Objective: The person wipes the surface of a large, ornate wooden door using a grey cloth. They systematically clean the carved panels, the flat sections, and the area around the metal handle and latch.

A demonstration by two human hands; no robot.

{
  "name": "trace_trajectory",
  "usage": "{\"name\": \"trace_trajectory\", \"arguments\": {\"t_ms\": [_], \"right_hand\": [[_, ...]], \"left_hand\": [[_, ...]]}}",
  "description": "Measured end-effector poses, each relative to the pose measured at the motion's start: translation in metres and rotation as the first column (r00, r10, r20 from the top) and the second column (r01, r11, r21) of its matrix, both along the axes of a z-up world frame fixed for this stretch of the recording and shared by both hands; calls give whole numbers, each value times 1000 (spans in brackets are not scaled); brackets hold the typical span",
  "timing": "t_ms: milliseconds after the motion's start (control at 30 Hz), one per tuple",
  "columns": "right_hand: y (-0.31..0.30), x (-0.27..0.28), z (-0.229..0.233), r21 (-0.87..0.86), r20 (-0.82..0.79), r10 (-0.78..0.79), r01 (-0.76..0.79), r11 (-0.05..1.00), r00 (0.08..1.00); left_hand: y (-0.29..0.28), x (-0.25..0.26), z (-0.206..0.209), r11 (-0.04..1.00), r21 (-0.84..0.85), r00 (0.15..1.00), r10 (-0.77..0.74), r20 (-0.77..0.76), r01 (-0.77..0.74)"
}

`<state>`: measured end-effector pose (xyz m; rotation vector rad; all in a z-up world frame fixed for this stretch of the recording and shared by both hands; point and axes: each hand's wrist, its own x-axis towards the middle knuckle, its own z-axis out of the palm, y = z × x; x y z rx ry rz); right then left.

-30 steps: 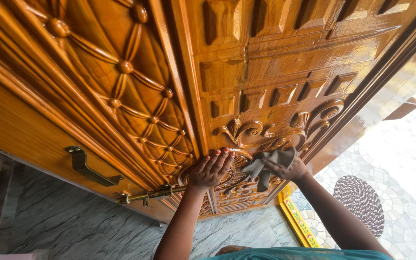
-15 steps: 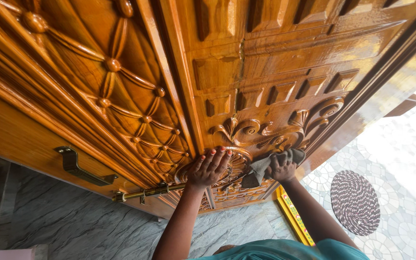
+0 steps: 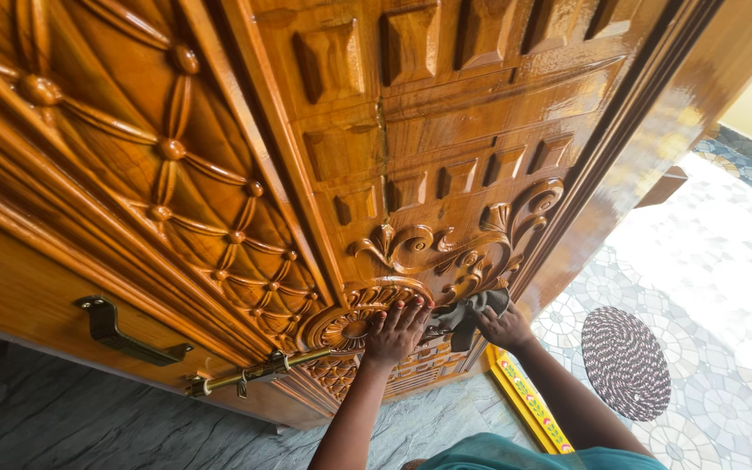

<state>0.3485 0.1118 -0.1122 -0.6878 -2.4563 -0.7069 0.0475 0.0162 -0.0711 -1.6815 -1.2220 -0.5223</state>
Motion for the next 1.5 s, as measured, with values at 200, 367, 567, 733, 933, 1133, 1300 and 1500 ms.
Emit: {"name": "trace_trajectory", "arguments": {"t_ms": [200,367,567,733,933,1133,1300,1500], "right_hand": [[-14,29,-1,-302,-83,-366,327,895,927],[16,47,38,-358,-427,-479,343,868,767],[60,37,146,-24,-679,-151,184,983,718],[80,14,185,72,-742,-21,111,991,670],[93,25,124,119,-668,66,18,993,741],[102,42,15,41,-463,145,-143,989,874],[94,46,-19,413,-52,259,-215,885,964],[84,52,-31,365,88,324,-334,869,942]], "left_hand": [[0,2,8,998,54,999,29,-13,-29],[2,4,9,996,81,1000,27,-17,-25],[1,7,9,995,93,999,34,-12,-32],[4,9,10,993,114,999,43,-15,-41],[8,12,14,989,146,999,38,-18,-35],[11,17,4,987,139,997,78,-4,-77],[11,17,-10,988,99,992,122,1,-122],[12,17,-22,988,79,991,132,29,-134]]}}
